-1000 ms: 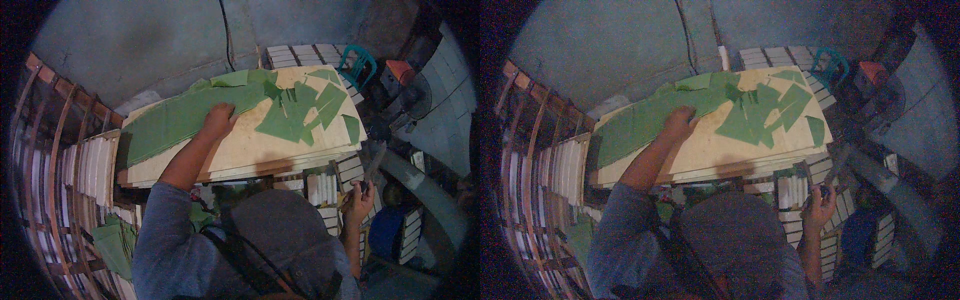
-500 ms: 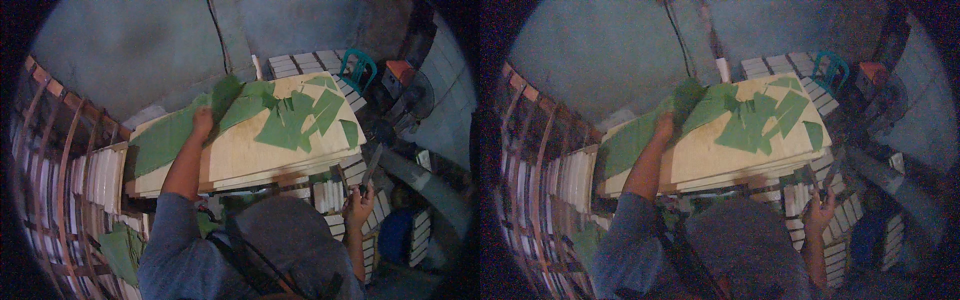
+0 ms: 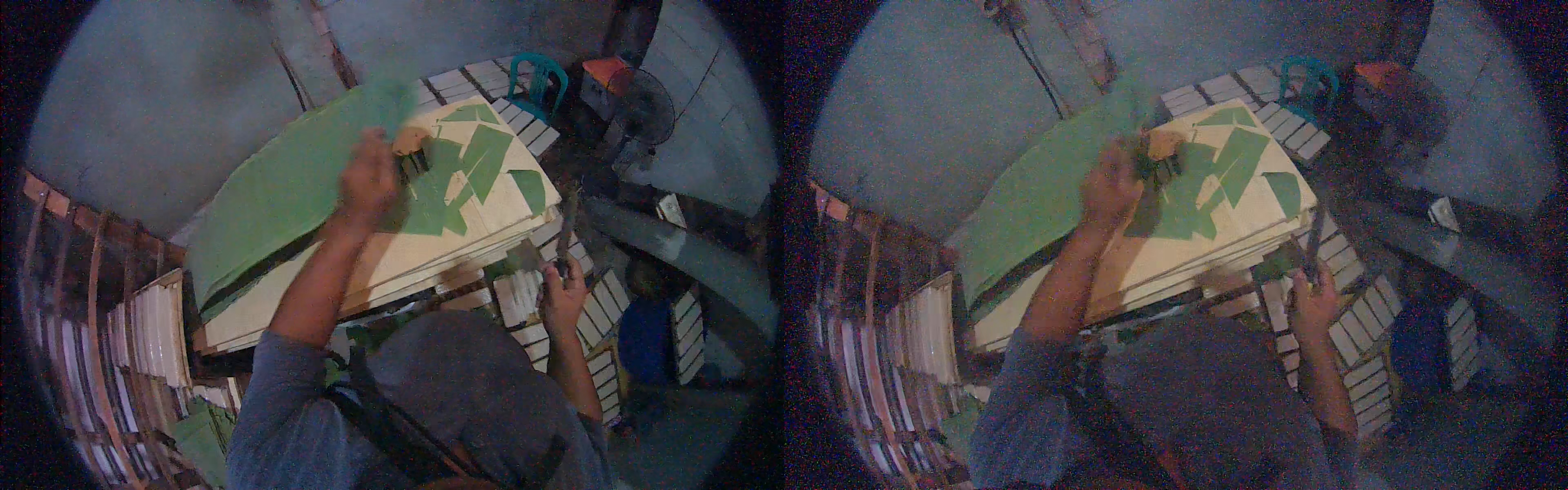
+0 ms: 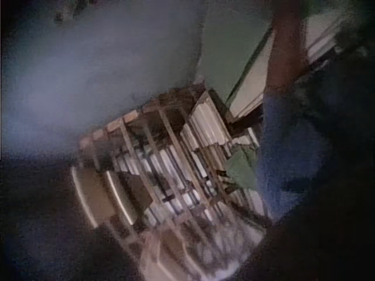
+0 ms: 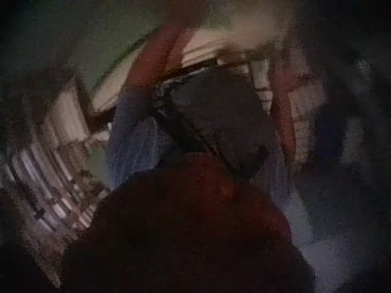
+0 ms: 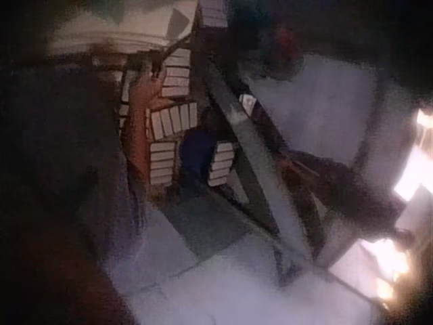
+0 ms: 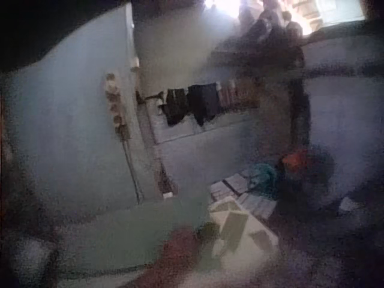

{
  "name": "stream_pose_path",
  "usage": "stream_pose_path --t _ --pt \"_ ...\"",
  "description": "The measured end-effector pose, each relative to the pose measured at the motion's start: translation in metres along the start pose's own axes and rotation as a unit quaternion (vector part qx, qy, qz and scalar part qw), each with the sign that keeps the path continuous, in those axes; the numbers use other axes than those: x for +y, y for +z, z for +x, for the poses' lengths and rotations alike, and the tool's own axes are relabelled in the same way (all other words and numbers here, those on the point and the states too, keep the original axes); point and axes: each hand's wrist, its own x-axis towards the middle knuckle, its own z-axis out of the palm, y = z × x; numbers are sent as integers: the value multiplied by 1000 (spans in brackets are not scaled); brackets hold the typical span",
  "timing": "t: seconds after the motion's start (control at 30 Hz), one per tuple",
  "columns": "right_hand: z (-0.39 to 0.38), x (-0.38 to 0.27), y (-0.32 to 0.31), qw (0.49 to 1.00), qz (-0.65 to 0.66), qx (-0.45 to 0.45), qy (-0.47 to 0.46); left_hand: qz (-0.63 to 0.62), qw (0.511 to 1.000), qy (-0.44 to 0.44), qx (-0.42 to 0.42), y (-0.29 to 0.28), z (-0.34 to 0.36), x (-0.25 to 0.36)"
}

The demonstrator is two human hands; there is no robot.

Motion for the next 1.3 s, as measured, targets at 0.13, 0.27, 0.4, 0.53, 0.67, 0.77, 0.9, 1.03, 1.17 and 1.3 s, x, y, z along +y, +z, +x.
stream_pose_path --t 0.13,0.27,0.4,0.53,0.67,0.77,0.9,1.03,1.17,1.3 --pt "13 -11 24 998 20 -37 52 -32 970 85 -227 110 -45 32" --pt "20 14 16 980 -152 -86 -94 72 942 110 -309 148 -66 30" --pt "30 11 26 933 -299 -90 -177 -4 933 70 -354 132 -35 10" --pt "66 -19 65 917 -336 -164 -141 86 929 105 -345 120 -20 -6" --pt "116 13 118 867 -433 -173 -175 78 916 71 -388 119 -14 -8" --pt "144 11 156 839 -489 -183 -154 98 898 71 -423 118 -5 -3" --pt "164 12 182 823 -511 -188 -163 114 903 92 -403 131 -5 -16" --pt "179 1 193 799 -535 -228 -153 134 895 76 -419 147 0 -21" --pt "171 -6 177 796 -535 -259 -117 146 869 45 -470 135 13 -4" --pt "102 -21 127 778 -561 -278 -53 154 858 33 -488 127 18 6"
